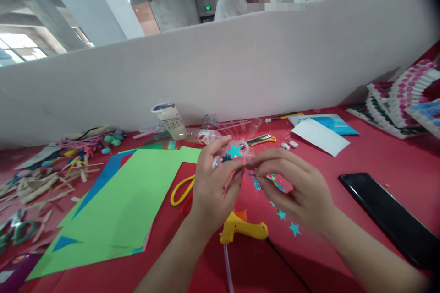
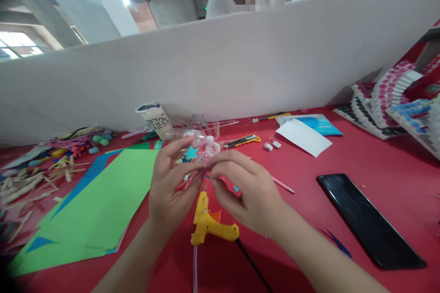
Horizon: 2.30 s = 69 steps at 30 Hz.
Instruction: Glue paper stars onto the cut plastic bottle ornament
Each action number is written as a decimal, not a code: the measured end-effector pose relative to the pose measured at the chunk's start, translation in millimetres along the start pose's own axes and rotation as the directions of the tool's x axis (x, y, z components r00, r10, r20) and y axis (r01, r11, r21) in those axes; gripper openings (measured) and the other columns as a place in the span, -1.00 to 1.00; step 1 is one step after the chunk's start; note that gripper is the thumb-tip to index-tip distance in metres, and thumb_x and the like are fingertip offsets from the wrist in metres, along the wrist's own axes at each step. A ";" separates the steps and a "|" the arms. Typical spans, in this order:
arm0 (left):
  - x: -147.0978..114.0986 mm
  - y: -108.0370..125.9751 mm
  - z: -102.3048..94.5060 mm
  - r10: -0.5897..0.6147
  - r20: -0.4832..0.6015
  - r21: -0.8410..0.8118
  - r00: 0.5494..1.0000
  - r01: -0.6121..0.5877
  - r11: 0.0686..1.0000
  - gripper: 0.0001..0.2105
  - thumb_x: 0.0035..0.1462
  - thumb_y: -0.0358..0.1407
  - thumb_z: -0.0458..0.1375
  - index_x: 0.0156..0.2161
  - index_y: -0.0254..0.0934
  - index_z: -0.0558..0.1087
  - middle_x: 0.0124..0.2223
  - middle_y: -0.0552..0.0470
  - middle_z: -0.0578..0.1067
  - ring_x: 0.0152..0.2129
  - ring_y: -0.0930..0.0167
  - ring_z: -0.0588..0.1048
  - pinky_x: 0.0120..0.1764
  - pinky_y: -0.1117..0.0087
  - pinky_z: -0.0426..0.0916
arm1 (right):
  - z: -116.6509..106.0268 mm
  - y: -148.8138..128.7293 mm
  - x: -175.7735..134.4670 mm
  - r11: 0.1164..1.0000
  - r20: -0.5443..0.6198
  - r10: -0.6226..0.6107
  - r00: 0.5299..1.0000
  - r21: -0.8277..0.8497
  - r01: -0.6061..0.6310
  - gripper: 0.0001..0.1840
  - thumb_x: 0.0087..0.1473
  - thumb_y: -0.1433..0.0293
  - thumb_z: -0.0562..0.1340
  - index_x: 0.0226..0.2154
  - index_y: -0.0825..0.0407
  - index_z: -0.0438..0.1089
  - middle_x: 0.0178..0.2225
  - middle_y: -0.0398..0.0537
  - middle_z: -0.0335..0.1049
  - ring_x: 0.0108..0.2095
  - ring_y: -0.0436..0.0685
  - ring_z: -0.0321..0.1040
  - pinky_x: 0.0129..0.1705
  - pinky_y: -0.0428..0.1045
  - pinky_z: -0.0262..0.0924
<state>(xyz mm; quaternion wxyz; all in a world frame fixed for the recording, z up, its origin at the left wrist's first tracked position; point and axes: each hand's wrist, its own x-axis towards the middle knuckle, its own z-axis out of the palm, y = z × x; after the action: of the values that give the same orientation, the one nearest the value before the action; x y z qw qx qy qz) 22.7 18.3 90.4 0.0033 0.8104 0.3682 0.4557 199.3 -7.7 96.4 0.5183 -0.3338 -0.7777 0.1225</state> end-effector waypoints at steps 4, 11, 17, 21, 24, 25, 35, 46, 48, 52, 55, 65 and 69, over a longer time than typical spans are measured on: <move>-2.6 10.8 -10.0 0.097 -0.116 0.052 0.988 -0.092 0.994 -0.75 0.06 -0.47 0.17 -0.16 -0.12 0.41 0.07 -0.03 0.29 0.00 0.28 0.32 -0.02 0.20 0.33 | -6.1 -17.5 -3.2 0.993 -0.005 -0.120 0.993 -0.012 0.120 -0.72 0.04 0.63 0.13 -0.24 -0.03 0.29 -0.18 0.00 0.44 -0.13 0.06 0.39 -0.13 -0.05 0.33; -6.6 20.2 -14.4 0.231 -0.148 0.125 0.962 -0.213 0.969 -0.69 0.03 -0.41 0.19 -0.07 -0.20 0.41 0.09 -0.11 0.26 -0.04 0.23 0.30 -0.06 0.17 0.29 | -12.7 -33.8 -5.7 0.971 0.071 -0.234 0.970 -0.033 0.237 -0.77 0.00 0.67 0.13 -0.29 0.10 0.32 -0.17 0.12 0.45 -0.13 0.02 0.40 -0.10 -0.14 0.31; -8.0 21.1 -18.9 0.256 -0.238 0.124 0.937 -0.232 0.965 -0.79 -0.01 -0.43 0.19 -0.21 -0.20 0.44 0.04 -0.06 0.30 -0.10 0.28 0.34 -0.14 0.25 0.31 | -17.3 -41.7 -6.0 0.965 0.113 -0.241 0.964 -0.076 0.250 -0.78 -0.04 0.68 0.13 -0.36 0.09 0.34 -0.17 0.11 0.48 -0.11 0.01 0.41 -0.12 -0.19 0.33; -7.0 20.9 -21.7 0.198 -0.220 0.043 0.955 -0.194 0.980 -0.79 -0.01 -0.41 0.21 -0.21 -0.16 0.44 0.06 -0.05 0.30 -0.11 0.28 0.35 -0.21 0.29 0.34 | -21.9 -44.4 -3.5 0.957 0.134 -0.265 0.955 -0.088 0.278 -0.79 -0.02 0.67 0.14 -0.36 0.11 0.36 -0.19 0.11 0.51 -0.13 0.01 0.44 -0.12 -0.21 0.34; -7.4 20.6 -21.9 0.211 -0.201 0.024 0.956 -0.211 0.977 -0.83 0.02 -0.38 0.21 -0.22 -0.17 0.45 0.06 -0.07 0.30 -0.10 0.27 0.34 -0.19 0.27 0.34 | -25.4 -47.8 -2.1 0.949 0.134 -0.274 0.952 -0.122 0.290 -0.82 0.01 0.64 0.16 -0.35 0.09 0.38 -0.22 0.09 0.53 -0.18 0.02 0.47 -0.14 -0.20 0.37; -7.5 20.4 -21.7 0.224 -0.202 0.016 0.953 -0.226 0.974 -0.84 0.02 -0.38 0.20 -0.22 -0.18 0.45 0.05 -0.07 0.31 -0.10 0.27 0.34 -0.18 0.26 0.34 | -26.5 -49.2 -1.7 0.948 0.133 -0.269 0.954 -0.136 0.286 -0.81 0.01 0.64 0.16 -0.35 0.07 0.38 -0.24 0.07 0.54 -0.21 0.01 0.48 -0.16 -0.21 0.38; -8.2 19.5 -20.0 0.228 -0.189 0.013 0.955 -0.230 0.973 -0.83 0.07 -0.36 0.16 -0.19 -0.16 0.43 0.05 -0.06 0.30 -0.12 0.28 0.35 -0.17 0.23 0.34 | -26.2 -51.6 -0.2 0.944 0.127 -0.269 0.955 -0.160 0.288 -0.79 0.02 0.64 0.17 -0.34 0.03 0.39 -0.27 0.01 0.55 -0.25 0.00 0.50 -0.19 -0.22 0.40; -7.6 24.7 -23.7 0.222 -0.115 -0.112 0.968 -0.235 0.966 -0.65 -0.09 -0.49 0.18 -0.13 -0.22 0.42 0.11 -0.10 0.23 -0.02 0.23 0.29 -0.04 0.13 0.28 | -25.6 -48.2 -3.0 0.954 0.096 -0.267 0.959 -0.116 0.277 -0.79 -0.03 0.66 0.20 -0.32 0.08 0.36 -0.29 0.03 0.53 -0.26 0.01 0.49 -0.20 -0.20 0.39; -6.9 27.7 -26.8 0.165 -0.035 -0.246 0.986 -0.169 0.954 -0.60 -0.10 -0.47 0.14 -0.06 -0.24 0.39 0.15 -0.13 0.19 0.07 0.16 0.22 0.03 0.05 0.22 | -24.0 -45.4 -3.5 0.981 0.043 -0.186 0.982 -0.049 0.188 -0.78 -0.01 0.65 0.17 -0.31 0.07 0.34 -0.29 -0.01 0.51 -0.27 0.00 0.48 -0.23 -0.17 0.40; -4.8 32.7 -29.8 -0.067 0.066 -0.450 0.996 0.090 0.889 -0.68 0.00 -0.40 0.12 -0.09 -0.18 0.40 0.20 -0.10 0.16 0.19 0.13 0.09 0.13 -0.04 0.11 | -21.1 -41.0 -1.7 0.984 -0.046 0.159 0.986 0.083 -0.155 -0.83 0.05 0.58 0.16 -0.35 -0.01 0.32 -0.34 -0.12 0.46 -0.32 0.00 0.44 -0.32 -0.12 0.37; -3.5 35.6 -26.6 -0.210 0.161 -0.474 0.964 0.262 0.841 -0.80 0.00 -0.38 0.19 -0.21 -0.12 0.44 0.21 -0.03 0.17 0.20 0.15 0.08 0.11 -0.03 0.15 | -19.2 -40.0 2.4 0.929 -0.010 0.352 0.936 0.125 -0.348 -0.89 0.05 0.52 0.16 -0.43 0.01 0.34 -0.41 -0.13 0.44 -0.40 -0.01 0.41 -0.39 -0.13 0.34; 0.4 39.2 -15.6 -0.379 0.188 -0.454 0.906 0.423 0.784 -0.89 -0.03 -0.44 0.21 -0.40 -0.17 0.42 0.09 0.01 0.31 0.13 0.24 0.22 0.09 0.01 0.18 | -12.7 -39.7 6.5 0.886 0.082 0.452 0.888 0.076 -0.458 -0.90 0.03 0.50 0.16 -0.44 0.02 0.37 -0.48 -0.19 0.43 -0.47 -0.05 0.38 -0.43 -0.17 0.27; 2.1 36.9 -13.8 -0.393 0.194 -0.449 0.899 0.438 0.779 -0.89 -0.03 -0.45 0.20 -0.42 -0.18 0.42 0.07 0.03 0.33 0.11 0.25 0.25 0.10 0.02 0.16 | -10.7 -39.5 6.3 0.880 0.087 0.468 0.879 0.038 -0.473 -0.91 0.03 0.48 0.16 -0.44 0.02 0.37 -0.50 -0.19 0.43 -0.49 -0.04 0.38 -0.47 -0.16 0.26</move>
<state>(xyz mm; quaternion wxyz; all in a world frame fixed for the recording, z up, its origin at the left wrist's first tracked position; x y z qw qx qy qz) 35.1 -11.9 112.6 0.3215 0.7019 0.4122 0.4838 191.8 -34.8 126.8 0.4530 -0.4926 -0.6884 0.2799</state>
